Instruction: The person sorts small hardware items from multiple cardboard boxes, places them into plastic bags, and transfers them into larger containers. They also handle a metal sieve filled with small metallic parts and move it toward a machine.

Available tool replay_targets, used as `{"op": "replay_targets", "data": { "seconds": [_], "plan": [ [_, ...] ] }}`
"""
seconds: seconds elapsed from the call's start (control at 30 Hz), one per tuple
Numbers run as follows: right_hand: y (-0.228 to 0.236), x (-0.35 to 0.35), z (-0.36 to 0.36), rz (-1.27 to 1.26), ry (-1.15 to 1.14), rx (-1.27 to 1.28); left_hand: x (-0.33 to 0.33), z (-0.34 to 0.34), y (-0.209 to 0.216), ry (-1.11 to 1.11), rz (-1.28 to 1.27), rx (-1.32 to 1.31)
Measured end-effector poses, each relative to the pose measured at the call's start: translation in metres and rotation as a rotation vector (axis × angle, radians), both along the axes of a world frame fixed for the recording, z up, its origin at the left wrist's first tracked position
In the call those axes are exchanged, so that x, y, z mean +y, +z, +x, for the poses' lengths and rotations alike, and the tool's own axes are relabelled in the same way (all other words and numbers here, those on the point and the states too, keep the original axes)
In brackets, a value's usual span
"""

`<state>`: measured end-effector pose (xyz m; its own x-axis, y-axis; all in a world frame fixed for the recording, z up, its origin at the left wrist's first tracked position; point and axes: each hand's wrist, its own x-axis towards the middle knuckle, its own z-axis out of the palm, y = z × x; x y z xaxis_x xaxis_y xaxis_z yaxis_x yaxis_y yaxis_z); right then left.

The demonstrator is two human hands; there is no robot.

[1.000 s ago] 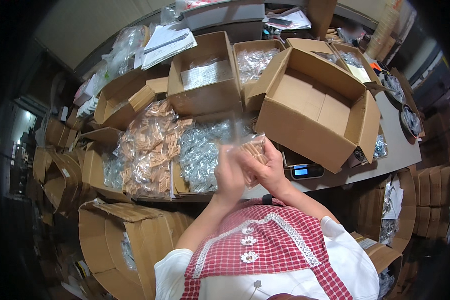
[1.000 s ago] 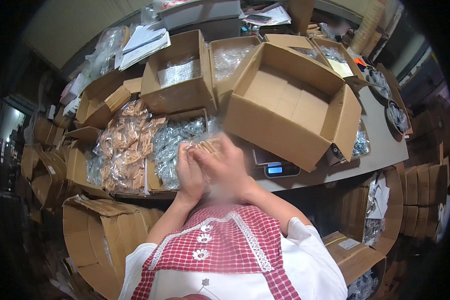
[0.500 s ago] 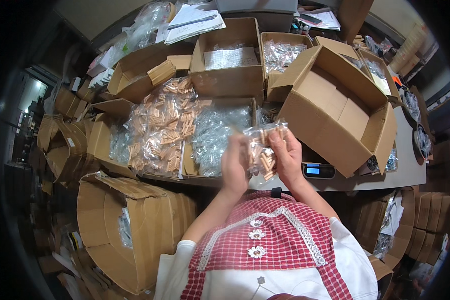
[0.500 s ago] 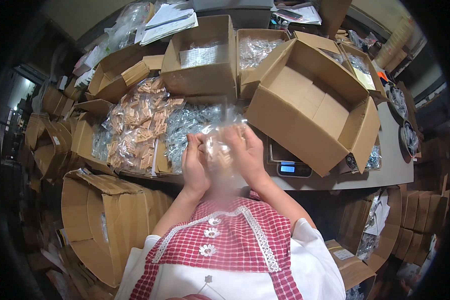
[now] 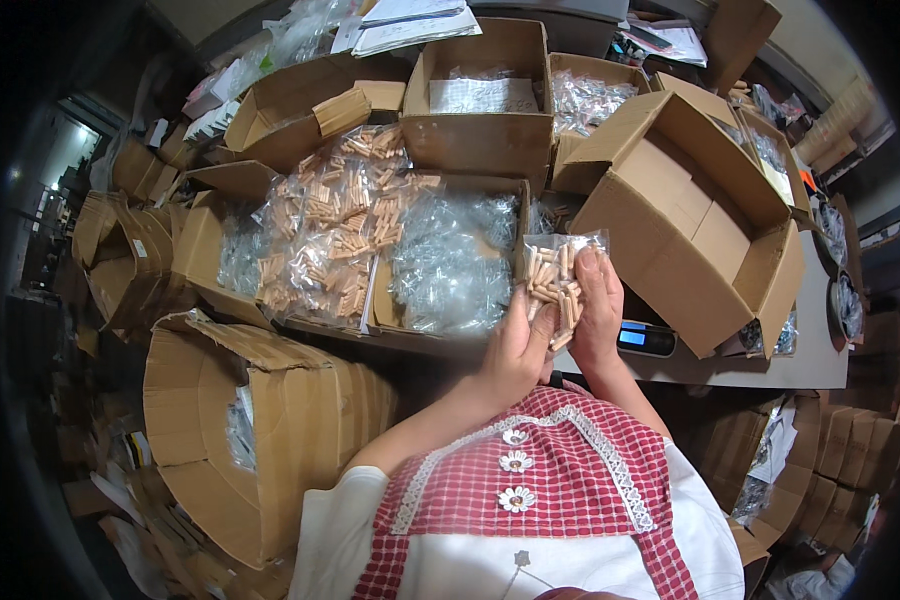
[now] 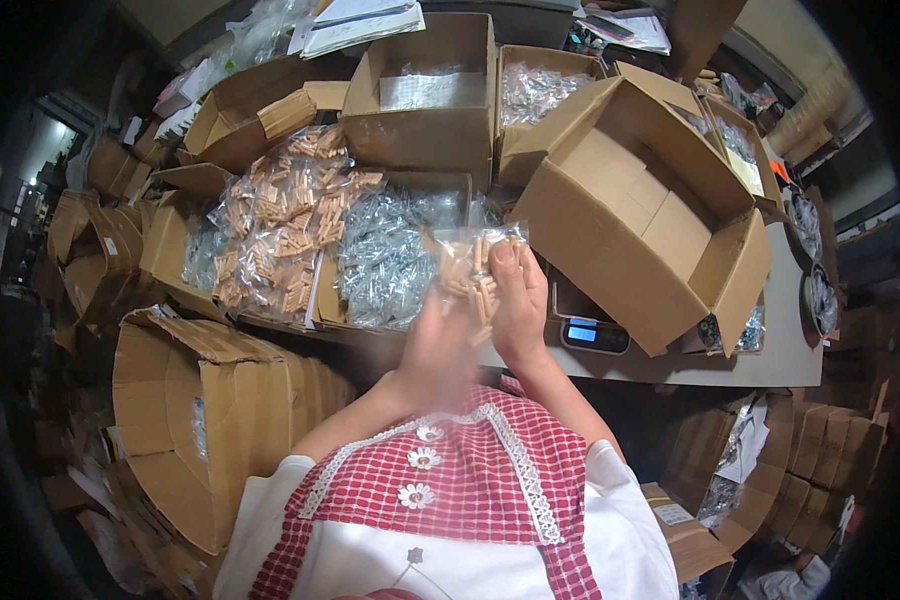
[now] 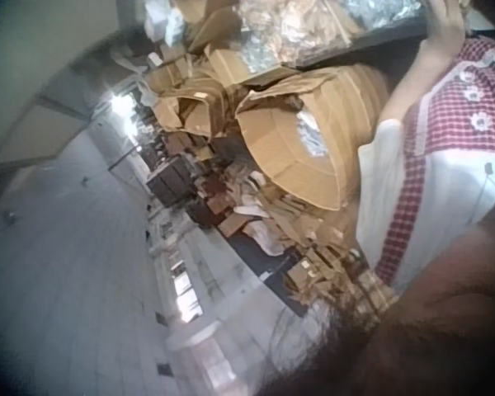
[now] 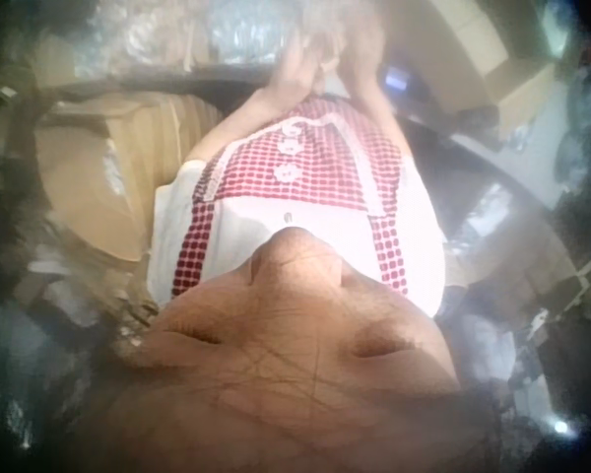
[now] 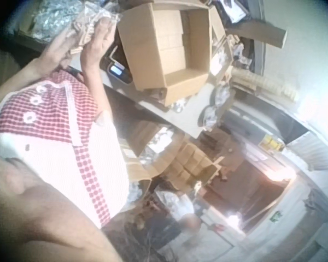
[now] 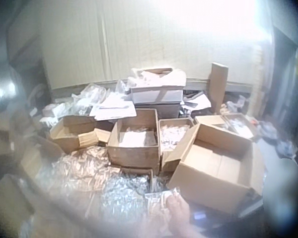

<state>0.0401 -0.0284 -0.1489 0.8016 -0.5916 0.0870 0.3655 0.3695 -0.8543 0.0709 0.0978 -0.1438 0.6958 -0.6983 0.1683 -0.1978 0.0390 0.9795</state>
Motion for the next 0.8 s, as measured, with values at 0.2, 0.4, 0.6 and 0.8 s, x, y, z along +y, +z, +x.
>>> {"op": "replay_targets", "data": {
  "seconds": [0.2,0.4,0.6,0.8],
  "plan": [
    [0.013,0.007,-0.003,0.021,-0.012,0.034,0.003,0.003,-0.001,0.0,-0.115,0.109],
    [0.021,-0.012,0.001,0.085,-0.03,0.099,0.014,0.008,0.013,-0.035,-0.248,0.505],
    [0.027,-0.05,-0.013,0.24,-0.13,0.143,0.021,0.013,0.016,0.059,-0.297,0.47],
    [0.02,-0.057,-0.03,0.197,-0.047,0.095,0.025,0.022,0.01,0.129,-0.311,0.466]
  ]
}}
